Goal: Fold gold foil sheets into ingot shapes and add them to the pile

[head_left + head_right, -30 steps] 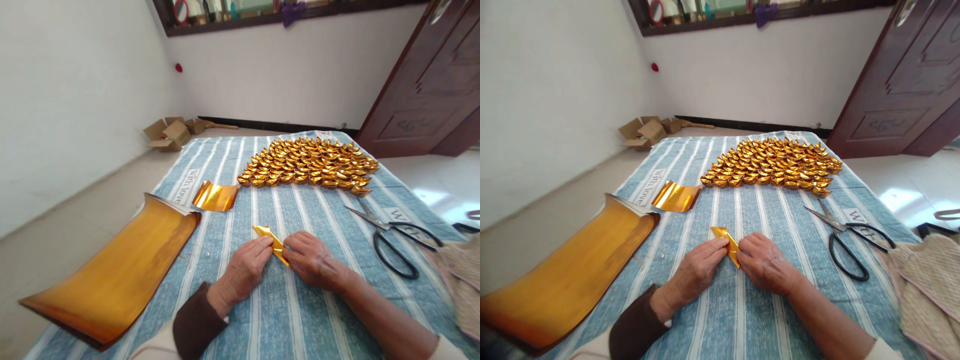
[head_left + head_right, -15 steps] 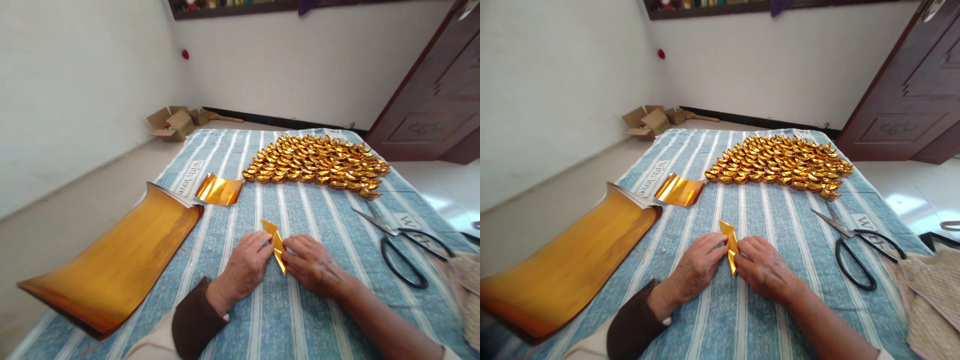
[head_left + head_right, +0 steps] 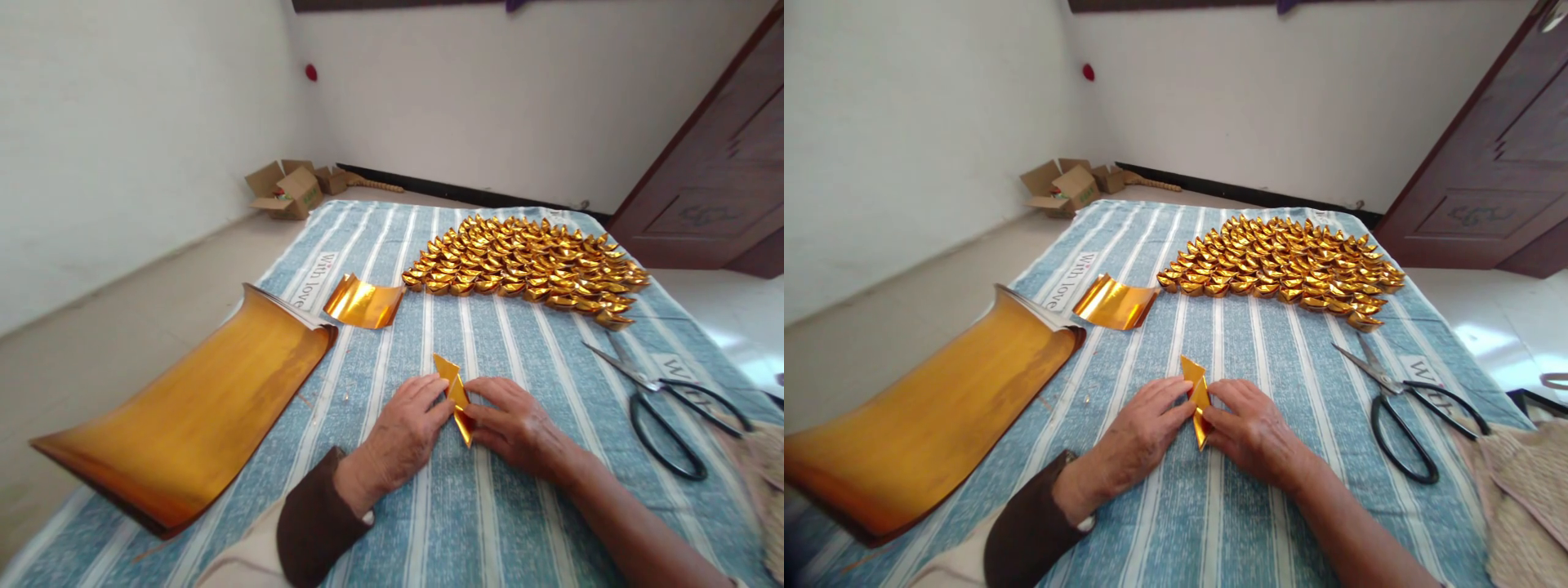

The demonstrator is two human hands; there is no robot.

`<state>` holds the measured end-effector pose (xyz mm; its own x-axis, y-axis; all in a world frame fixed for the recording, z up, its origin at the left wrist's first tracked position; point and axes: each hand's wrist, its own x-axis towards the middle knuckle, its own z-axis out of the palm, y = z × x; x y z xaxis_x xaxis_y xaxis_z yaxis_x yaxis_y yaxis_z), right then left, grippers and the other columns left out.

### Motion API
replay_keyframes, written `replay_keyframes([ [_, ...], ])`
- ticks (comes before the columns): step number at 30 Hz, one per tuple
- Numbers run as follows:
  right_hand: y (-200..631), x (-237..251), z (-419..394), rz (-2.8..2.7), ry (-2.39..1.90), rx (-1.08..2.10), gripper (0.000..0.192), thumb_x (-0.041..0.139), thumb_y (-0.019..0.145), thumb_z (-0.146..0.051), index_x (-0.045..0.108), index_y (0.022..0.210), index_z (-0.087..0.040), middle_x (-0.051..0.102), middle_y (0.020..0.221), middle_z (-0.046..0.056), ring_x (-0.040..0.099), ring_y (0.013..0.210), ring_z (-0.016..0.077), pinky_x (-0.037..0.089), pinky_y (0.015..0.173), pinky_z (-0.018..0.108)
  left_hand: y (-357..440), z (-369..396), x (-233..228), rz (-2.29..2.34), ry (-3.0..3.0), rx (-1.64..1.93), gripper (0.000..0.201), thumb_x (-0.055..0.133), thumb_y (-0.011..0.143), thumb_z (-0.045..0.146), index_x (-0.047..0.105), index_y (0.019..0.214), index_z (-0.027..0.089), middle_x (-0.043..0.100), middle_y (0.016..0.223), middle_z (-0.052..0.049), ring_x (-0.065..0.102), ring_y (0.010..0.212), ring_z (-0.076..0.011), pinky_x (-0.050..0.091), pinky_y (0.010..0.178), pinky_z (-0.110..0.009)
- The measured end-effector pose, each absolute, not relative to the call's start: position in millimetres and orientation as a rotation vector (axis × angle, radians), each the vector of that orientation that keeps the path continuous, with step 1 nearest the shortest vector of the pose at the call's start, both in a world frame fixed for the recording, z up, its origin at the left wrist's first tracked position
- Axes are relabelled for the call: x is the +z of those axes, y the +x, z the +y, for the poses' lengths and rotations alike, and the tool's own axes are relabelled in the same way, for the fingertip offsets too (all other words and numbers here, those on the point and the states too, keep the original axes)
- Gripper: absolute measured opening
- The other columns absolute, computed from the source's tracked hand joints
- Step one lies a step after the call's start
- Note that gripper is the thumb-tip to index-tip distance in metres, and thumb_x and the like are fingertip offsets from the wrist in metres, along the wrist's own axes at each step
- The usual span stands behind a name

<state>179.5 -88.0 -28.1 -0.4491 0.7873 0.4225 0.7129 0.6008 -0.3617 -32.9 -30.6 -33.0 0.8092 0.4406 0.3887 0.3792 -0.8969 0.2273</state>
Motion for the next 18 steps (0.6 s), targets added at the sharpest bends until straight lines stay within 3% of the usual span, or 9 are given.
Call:
replay_keyframes([
  [5,183.1,-29.8,-85.9,-2.293,-1.162,0.175,0.014,0.056,0.093,-0.028,0.068,0.097,-0.021,0.063,0.113,0.009,0.057,0.106,0.0222,0.05,0.088,0.041,-33.5,-31.7,-30.7,0.658,2.812,0.589,0.028,0.047,0.095,0.015,0.059,0.121,0.016,0.059,0.127,-0.014,0.052,0.124,-0.0254,0.045,0.104,-0.049],
  [10,185.3,-32.4,-84.0,-2.277,-1.137,0.158,0.019,0.053,0.095,-0.032,0.069,0.098,-0.021,0.062,0.115,0.01,0.057,0.109,0.0233,0.05,0.09,0.042,-30.8,-33.2,-22.5,0.688,2.78,0.529,0.026,0.05,0.092,0.013,0.061,0.115,0.015,0.059,0.126,-0.014,0.051,0.125,-0.0271,0.044,0.105,-0.048],
  [18,181.7,-31.1,-83.9,-2.262,-1.091,0.069,0.02,0.052,0.095,-0.03,0.069,0.095,-0.02,0.063,0.113,0.01,0.057,0.108,0.023,0.051,0.089,0.041,-31.6,-35.8,-25.3,0.709,2.777,0.545,0.026,0.054,0.092,0.022,0.061,0.114,0.013,0.06,0.126,-0.015,0.05,0.126,-0.031,0.043,0.106,-0.05],
])
